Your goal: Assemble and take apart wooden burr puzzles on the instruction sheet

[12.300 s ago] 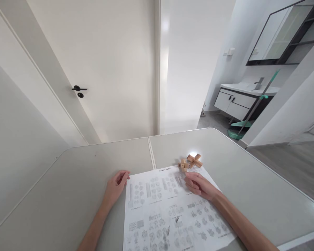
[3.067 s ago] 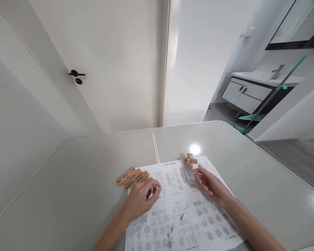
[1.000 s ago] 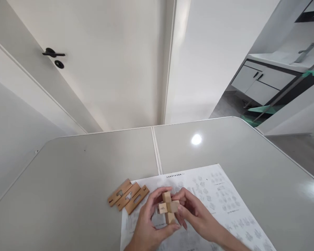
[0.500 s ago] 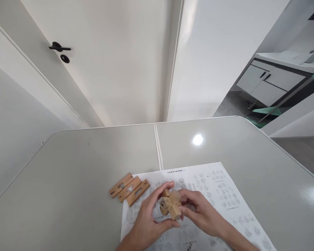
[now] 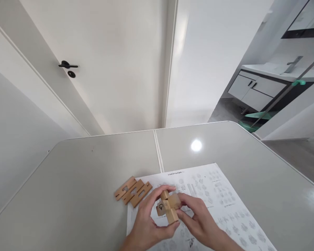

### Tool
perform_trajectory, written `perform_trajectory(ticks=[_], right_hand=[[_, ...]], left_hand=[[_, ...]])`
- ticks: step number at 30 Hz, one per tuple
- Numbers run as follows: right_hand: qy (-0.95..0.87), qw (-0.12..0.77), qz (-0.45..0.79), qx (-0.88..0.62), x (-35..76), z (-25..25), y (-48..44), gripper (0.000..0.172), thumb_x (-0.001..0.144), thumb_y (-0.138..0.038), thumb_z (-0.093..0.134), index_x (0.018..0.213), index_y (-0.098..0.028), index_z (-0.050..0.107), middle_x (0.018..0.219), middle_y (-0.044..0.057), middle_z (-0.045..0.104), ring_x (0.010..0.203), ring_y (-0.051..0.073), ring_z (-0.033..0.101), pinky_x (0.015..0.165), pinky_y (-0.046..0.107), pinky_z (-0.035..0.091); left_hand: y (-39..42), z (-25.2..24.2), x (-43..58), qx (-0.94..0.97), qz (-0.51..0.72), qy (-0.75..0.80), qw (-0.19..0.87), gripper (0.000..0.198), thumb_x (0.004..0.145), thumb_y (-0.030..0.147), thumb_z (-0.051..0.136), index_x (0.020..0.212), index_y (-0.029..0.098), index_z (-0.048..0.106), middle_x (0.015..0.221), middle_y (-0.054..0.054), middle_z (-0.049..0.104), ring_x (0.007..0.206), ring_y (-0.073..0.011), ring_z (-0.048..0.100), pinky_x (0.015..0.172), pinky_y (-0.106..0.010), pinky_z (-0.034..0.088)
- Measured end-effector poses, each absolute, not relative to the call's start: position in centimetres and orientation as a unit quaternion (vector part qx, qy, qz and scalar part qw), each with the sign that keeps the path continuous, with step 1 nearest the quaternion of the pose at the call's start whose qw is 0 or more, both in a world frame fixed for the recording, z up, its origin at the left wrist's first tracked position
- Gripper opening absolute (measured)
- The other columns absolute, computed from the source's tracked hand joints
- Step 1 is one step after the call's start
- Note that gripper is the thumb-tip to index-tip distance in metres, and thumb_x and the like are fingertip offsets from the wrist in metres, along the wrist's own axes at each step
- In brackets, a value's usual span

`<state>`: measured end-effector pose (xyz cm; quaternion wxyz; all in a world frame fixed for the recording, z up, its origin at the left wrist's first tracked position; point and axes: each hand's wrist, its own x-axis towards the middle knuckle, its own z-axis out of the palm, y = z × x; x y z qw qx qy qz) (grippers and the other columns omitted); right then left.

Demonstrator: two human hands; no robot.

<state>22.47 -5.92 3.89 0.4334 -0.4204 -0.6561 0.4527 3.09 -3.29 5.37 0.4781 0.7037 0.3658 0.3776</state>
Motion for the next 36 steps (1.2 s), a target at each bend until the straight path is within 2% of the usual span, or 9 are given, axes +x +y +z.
perform_trajectory(ticks=[4, 10, 13, 15, 18, 21, 23, 28, 36], right_hand=[[-0.603, 0.427, 0.576, -0.35, 22.3, 5.6, -5.9, 0.03, 0.101, -0.044, 0.06, 0.086, -0.018, 0.064, 0.071, 0.001, 0.064, 0.065, 0.015, 0.058, 0.063, 0.024, 0.046], [-0.514, 0.399, 0.724, -0.23, 22.6, 5.9, -6.1, 0.034, 0.097, -0.049, 0.067, 0.093, -0.015, 0.069, 0.069, 0.001, 0.066, 0.057, 0.011, 0.06, 0.061, 0.022, 0.048], [-0.477, 0.355, 0.787, -0.164, 22.6, 5.3, -6.2, 0.037, 0.091, -0.051, 0.074, 0.089, -0.014, 0.068, 0.071, 0.001, 0.065, 0.055, 0.01, 0.061, 0.06, 0.022, 0.049], [-0.455, 0.345, 0.809, -0.14, 22.7, 4.9, -6.4, 0.037, 0.087, -0.052, 0.078, 0.088, -0.016, 0.067, 0.073, 0.0, 0.065, 0.058, 0.01, 0.062, 0.061, 0.022, 0.05], [-0.42, 0.352, 0.828, -0.123, 22.7, 4.9, -6.7, 0.041, 0.086, -0.058, 0.076, 0.091, -0.019, 0.064, 0.072, -0.001, 0.063, 0.053, 0.01, 0.06, 0.058, 0.023, 0.05], [-0.408, 0.353, 0.831, -0.138, 22.9, 5.1, -7.0, 0.045, 0.084, -0.061, 0.077, 0.086, -0.02, 0.06, 0.067, -0.003, 0.06, 0.049, 0.01, 0.059, 0.056, 0.023, 0.051], [-0.413, 0.348, 0.827, -0.155, 23.1, 5.1, -7.3, 0.047, 0.081, -0.063, 0.078, 0.084, -0.021, 0.058, 0.064, -0.004, 0.059, 0.049, 0.01, 0.059, 0.056, 0.023, 0.052], [-0.439, 0.381, 0.798, -0.158, 23.4, 4.4, -7.5, 0.045, 0.083, -0.06, 0.078, 0.092, -0.018, 0.064, 0.067, -0.003, 0.058, 0.049, 0.008, 0.055, 0.051, 0.019, 0.047], [-0.396, 0.429, 0.797, -0.155, 23.4, 3.7, -7.4, 0.045, 0.083, -0.057, 0.08, 0.078, -0.019, 0.056, 0.064, -0.004, 0.056, 0.046, 0.007, 0.053, 0.05, 0.02, 0.047]], left_hand=[[-3.4, 7.0, 2.6, 0.716, 0.375, 0.341, 0.48, 0.073, 0.066, 0.015, 0.075, 0.134, 0.034, 0.057, 0.125, -0.001, 0.07, 0.11, -0.0245, 0.069, 0.1, -0.036, 0.054], [-3.4, 9.9, 2.2, 0.737, 0.342, 0.285, 0.508, 0.077, 0.057, 0.016, 0.079, 0.13, 0.032, 0.063, 0.118, -0.001, 0.075, 0.105, -0.0254, 0.071, 0.097, -0.035, 0.054], [-3.4, 11.2, 2.3, 0.748, 0.308, 0.252, 0.531, 0.072, 0.057, 0.021, 0.081, 0.128, 0.029, 0.066, 0.114, -0.002, 0.077, 0.1, -0.0261, 0.074, 0.096, -0.036, 0.055], [-3.4, 11.8, 2.3, 0.756, 0.282, 0.238, 0.541, 0.072, 0.061, 0.025, 0.082, 0.131, 0.03, 0.065, 0.119, -0.003, 0.076, 0.105, -0.0281, 0.073, 0.099, -0.038, 0.054], [-3.5, 12.3, 2.4, 0.755, 0.262, 0.263, 0.54, 0.078, 0.064, 0.027, 0.083, 0.138, 0.033, 0.061, 0.131, -0.005, 0.072, 0.119, -0.0323, 0.068, 0.108, -0.045, 0.05], [-3.8, 12.5, 2.7, 0.738, 0.262, 0.297, 0.547, 0.075, 0.064, 0.035, 0.087, 0.135, 0.034, 0.064, 0.133, -0.006, 0.07, 0.121, -0.0342, 0.066, 0.109, -0.049, 0.048], [-4.1, 12.7, 3.1, 0.733, 0.262, 0.296, 0.553, 0.073, 0.064, 0.036, 0.089, 0.133, 0.033, 0.065, 0.129, -0.005, 0.072, 0.117, -0.033, 0.067, 0.109, -0.048, 0.049], [-4.4, 13.1, 3.9, 0.744, 0.253, 0.292, 0.546, 0.077, 0.06, 0.022, 0.087, 0.132, 0.034, 0.065, 0.119, -0.002, 0.075, 0.106, -0.0287, 0.071, 0.107, -0.046, 0.049], [-3.9, 13.1, 4.6, 0.756, 0.271, 0.296, 0.516, 0.074, 0.061, 0.024, 0.087, 0.131, 0.034, 0.066, 0.122, -0.002, 0.075, 0.107, -0.0285, 0.072, 0.103, -0.043, 0.052]])
